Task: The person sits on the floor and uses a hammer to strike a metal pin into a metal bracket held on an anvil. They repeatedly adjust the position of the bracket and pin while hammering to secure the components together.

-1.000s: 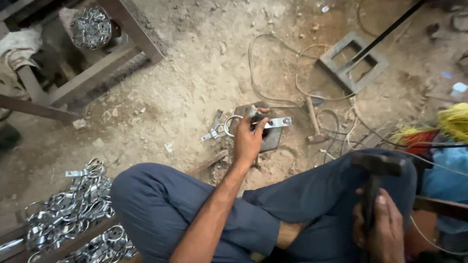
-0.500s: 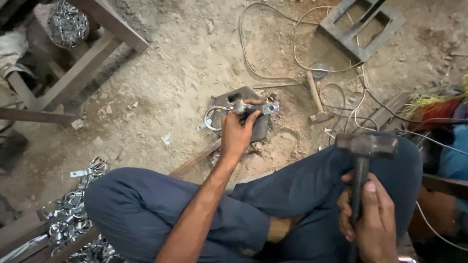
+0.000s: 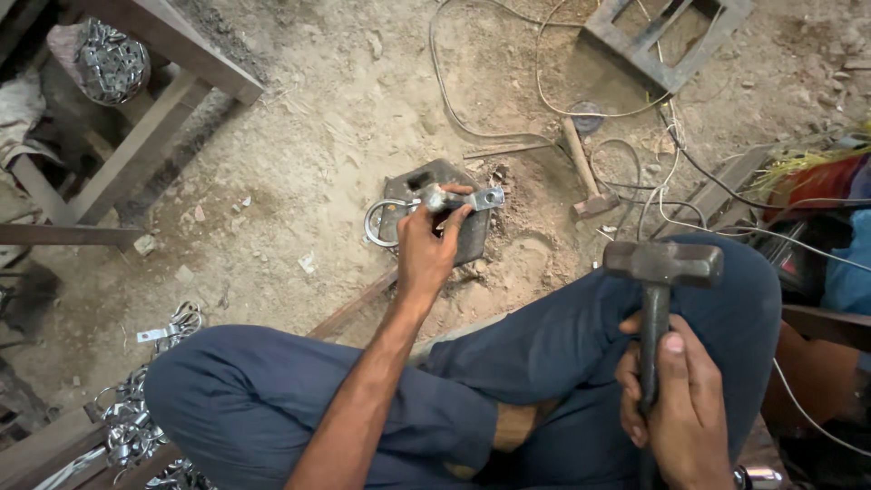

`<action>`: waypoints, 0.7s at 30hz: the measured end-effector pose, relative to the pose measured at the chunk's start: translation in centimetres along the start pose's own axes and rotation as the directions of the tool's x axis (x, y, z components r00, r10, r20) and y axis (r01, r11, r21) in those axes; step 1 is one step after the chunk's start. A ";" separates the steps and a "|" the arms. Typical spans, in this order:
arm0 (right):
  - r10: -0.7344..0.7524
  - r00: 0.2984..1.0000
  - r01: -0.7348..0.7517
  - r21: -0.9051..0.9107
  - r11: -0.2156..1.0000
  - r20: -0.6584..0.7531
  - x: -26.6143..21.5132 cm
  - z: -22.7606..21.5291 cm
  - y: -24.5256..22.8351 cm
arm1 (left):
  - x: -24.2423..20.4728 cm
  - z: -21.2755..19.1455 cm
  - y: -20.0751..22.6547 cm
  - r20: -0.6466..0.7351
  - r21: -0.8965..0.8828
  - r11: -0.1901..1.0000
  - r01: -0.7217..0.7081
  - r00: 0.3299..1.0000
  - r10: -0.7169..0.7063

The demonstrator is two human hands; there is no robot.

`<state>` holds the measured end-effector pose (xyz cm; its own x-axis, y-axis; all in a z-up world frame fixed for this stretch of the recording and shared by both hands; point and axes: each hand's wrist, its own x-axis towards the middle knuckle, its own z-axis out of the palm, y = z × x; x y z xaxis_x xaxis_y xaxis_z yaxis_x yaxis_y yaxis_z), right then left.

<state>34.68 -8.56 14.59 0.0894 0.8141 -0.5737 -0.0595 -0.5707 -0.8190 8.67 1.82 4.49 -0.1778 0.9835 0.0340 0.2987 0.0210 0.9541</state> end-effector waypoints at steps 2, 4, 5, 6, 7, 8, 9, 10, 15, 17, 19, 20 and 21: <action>0.010 1.000 -0.010 -0.022 1.000 -0.011 0.0 0.1 -0.2 | 0.1 0.1 0.0 0.012 -0.038 0.999 -0.029 0.999 0.030; 0.013 0.999 -0.015 -0.070 0.997 -0.030 -0.1 0.3 -0.6 | 0.1 0.2 0.1 0.026 -0.039 0.999 -0.023 0.999 0.024; 0.011 0.999 -0.013 -0.065 0.998 -0.032 -0.1 0.4 -0.7 | 0.1 0.2 0.2 0.023 -0.021 1.000 -0.018 1.000 0.018; 0.009 0.999 -0.011 -0.059 0.998 -0.034 -0.1 0.6 -0.7 | 0.1 0.3 0.2 0.020 -0.002 1.000 -0.012 1.000 0.012; 0.008 0.999 -0.010 -0.055 0.998 -0.038 -0.2 0.6 -0.8 | 0.1 0.4 0.2 0.019 0.015 1.000 -0.005 1.000 0.004; -0.003 1.000 0.001 -0.057 0.998 -0.031 -0.3 0.6 -0.8 | 0.0 0.4 0.2 0.020 0.007 1.000 -0.020 1.000 0.020; -0.016 1.000 0.015 -0.059 0.998 -0.025 -0.3 0.6 -0.8 | 0.1 0.3 0.2 0.021 -0.002 0.999 -0.038 0.999 0.038; -0.029 0.999 0.028 -0.062 0.998 -0.018 -0.3 0.6 -0.8 | 0.1 0.2 0.1 0.021 -0.011 0.998 -0.055 0.998 0.055; -0.039 0.999 0.036 -0.105 0.994 -0.026 -0.2 0.7 -0.9 | 0.1 0.0 -0.1 0.021 -0.023 0.999 -0.041 0.999 0.042; -0.045 0.999 0.041 -0.111 0.993 -0.029 -0.2 0.7 -0.9 | 0.1 0.0 -0.3 0.025 -0.032 0.998 -0.053 0.998 0.053; -0.048 0.998 0.045 -0.100 0.994 -0.034 -0.3 0.8 -0.9 | 0.2 0.0 -0.3 0.022 -0.036 0.997 -0.072 0.997 0.073; -0.046 0.998 0.042 -0.103 0.994 -0.035 -0.3 0.8 -0.9 | 0.2 0.1 -0.3 0.024 -0.031 0.997 -0.066 0.997 0.067; -0.042 0.998 0.039 -0.104 0.994 -0.036 -0.3 0.9 -1.0 | 0.2 0.1 -0.3 0.027 -0.024 0.998 -0.061 0.998 0.061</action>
<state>33.85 -8.15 15.55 0.1276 0.8333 -0.5380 0.0478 -0.5469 -0.8358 8.62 2.02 4.23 -0.1340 0.9874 0.0843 0.2865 -0.0428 0.9571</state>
